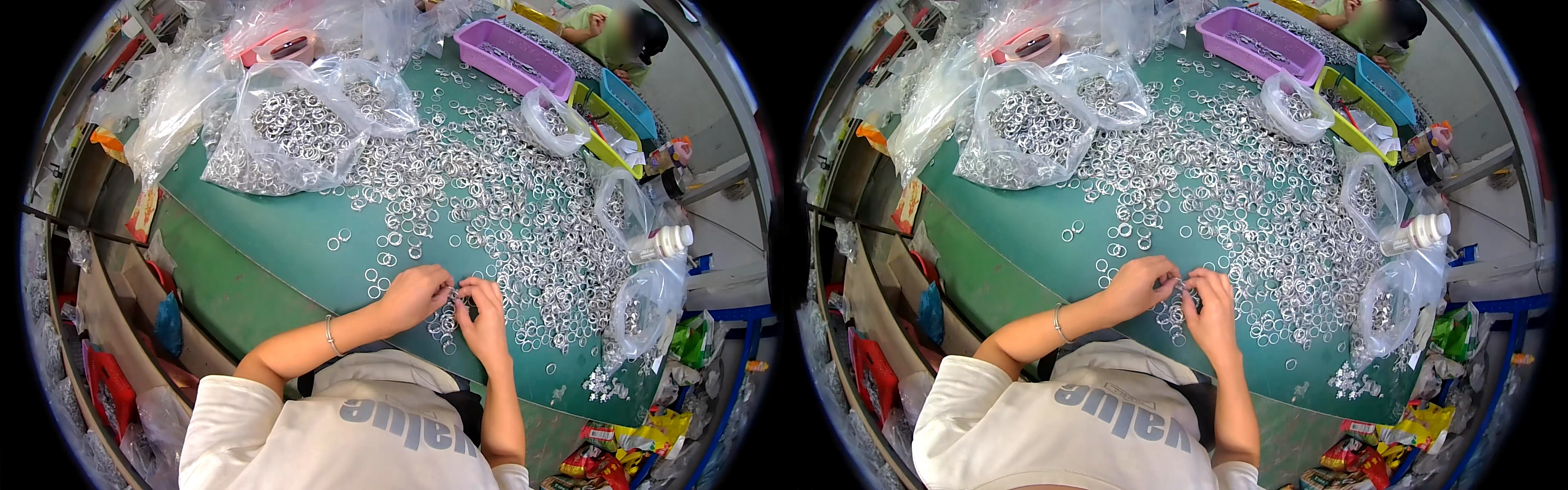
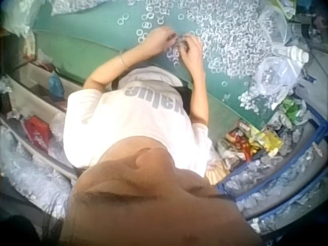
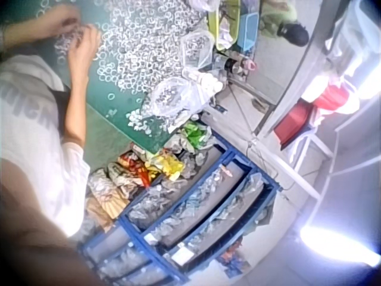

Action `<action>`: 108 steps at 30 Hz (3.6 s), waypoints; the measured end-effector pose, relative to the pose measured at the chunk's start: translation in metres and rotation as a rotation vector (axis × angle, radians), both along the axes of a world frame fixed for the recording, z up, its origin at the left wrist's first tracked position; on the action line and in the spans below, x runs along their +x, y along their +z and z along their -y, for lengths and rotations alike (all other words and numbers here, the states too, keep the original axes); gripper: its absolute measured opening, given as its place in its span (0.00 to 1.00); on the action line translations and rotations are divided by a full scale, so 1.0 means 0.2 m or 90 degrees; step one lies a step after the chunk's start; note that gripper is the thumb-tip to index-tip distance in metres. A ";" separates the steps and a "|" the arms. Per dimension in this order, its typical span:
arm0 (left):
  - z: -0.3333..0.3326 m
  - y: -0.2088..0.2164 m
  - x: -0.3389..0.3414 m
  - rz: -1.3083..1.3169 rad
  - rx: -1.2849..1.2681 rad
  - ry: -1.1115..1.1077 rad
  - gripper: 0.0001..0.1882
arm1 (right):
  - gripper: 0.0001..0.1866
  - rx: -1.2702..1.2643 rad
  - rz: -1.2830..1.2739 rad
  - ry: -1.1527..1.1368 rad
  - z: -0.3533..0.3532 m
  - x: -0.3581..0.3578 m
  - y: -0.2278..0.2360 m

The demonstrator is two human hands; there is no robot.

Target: The person sorts through a large pile of small metal rings on a table, picking up several at a time and moving them into a pile near themselves.

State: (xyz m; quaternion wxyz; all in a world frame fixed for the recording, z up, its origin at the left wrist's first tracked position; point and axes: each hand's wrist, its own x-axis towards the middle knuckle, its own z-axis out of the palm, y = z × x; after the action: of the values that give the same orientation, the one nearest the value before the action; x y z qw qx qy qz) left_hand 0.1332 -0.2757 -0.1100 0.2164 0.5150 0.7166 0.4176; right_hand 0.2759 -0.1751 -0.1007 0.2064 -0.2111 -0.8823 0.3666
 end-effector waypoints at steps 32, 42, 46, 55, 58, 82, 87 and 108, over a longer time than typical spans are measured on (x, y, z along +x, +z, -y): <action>0.51 0.05 0.15 0.480 -0.039 -0.188 0.18 | 0.20 -0.042 0.065 0.147 0.07 0.14 0.00; 0.50 -0.36 0.25 1.431 -0.227 -0.211 0.33 | 0.23 0.056 0.072 0.158 0.19 0.07 -0.03; 0.46 -0.34 0.26 1.601 -0.181 -0.246 0.40 | 0.24 0.016 0.081 0.194 0.21 0.10 -0.04; 0.47 -0.47 0.30 1.716 0.006 -0.354 0.45 | 0.30 0.130 0.158 0.239 0.24 0.06 0.00; 0.48 -0.44 0.29 1.744 0.016 -0.323 0.43 | 0.29 0.121 0.162 0.291 0.27 0.08 -0.01; 0.56 -0.45 0.24 1.456 -0.352 0.044 0.10 | 0.09 -0.088 -0.100 0.016 0.29 0.05 0.04; 0.57 -0.39 0.23 1.362 -0.372 0.082 0.11 | 0.16 0.077 -0.071 0.063 0.19 -0.30 0.07; 0.48 -0.20 0.23 1.342 -0.416 0.062 0.18 | 0.11 0.033 0.142 0.285 0.35 0.16 0.12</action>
State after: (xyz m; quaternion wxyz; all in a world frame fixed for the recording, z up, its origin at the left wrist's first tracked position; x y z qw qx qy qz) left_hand 0.1784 -0.3720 -0.1503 0.8277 -0.2100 0.2679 0.4461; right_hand 0.3072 -0.2459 -0.0758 0.0265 -0.0443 -0.9336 0.3545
